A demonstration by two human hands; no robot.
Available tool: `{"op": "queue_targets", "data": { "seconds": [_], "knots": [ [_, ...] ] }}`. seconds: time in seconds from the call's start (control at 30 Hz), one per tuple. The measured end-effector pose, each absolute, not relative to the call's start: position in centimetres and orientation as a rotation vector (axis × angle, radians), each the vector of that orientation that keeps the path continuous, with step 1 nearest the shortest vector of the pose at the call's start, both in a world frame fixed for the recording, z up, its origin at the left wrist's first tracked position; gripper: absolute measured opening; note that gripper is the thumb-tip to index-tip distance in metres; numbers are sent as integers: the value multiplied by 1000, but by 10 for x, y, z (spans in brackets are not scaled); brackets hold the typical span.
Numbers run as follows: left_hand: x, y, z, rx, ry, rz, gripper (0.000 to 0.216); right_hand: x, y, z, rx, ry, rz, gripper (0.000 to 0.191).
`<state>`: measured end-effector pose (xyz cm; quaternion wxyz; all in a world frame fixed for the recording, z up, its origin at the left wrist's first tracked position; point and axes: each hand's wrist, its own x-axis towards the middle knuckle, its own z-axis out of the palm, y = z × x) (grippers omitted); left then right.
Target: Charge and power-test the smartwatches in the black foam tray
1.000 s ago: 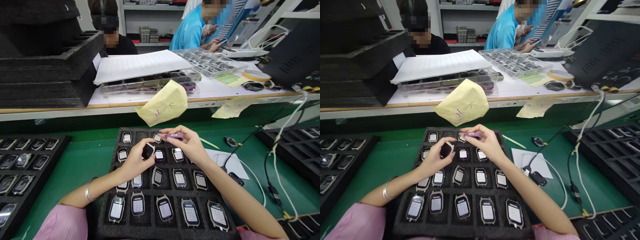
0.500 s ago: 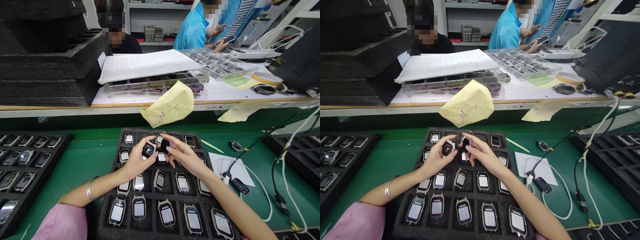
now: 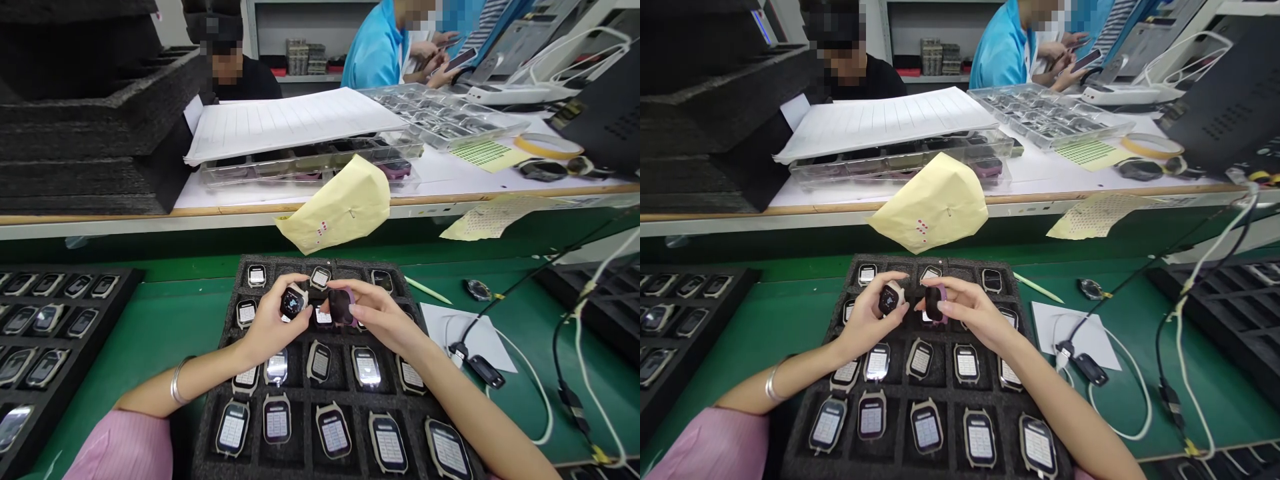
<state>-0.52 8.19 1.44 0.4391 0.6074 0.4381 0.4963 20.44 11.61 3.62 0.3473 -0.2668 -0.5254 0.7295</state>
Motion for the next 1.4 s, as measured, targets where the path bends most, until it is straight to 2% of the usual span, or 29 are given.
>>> {"op": "queue_targets", "data": {
  "seconds": [0.4,1.1,1.4],
  "knots": [
    [-8,80,17,1552,1097,1073,32,204,115,31,-774,-1226,1916,40],
    [-10,80,19,1602,1117,1067,26,203,109,39,-883,-1272,1858,36],
    [-8,84,16,1583,1091,1097,30,203,112,37,-934,-1281,1812,37]
  ]
}}
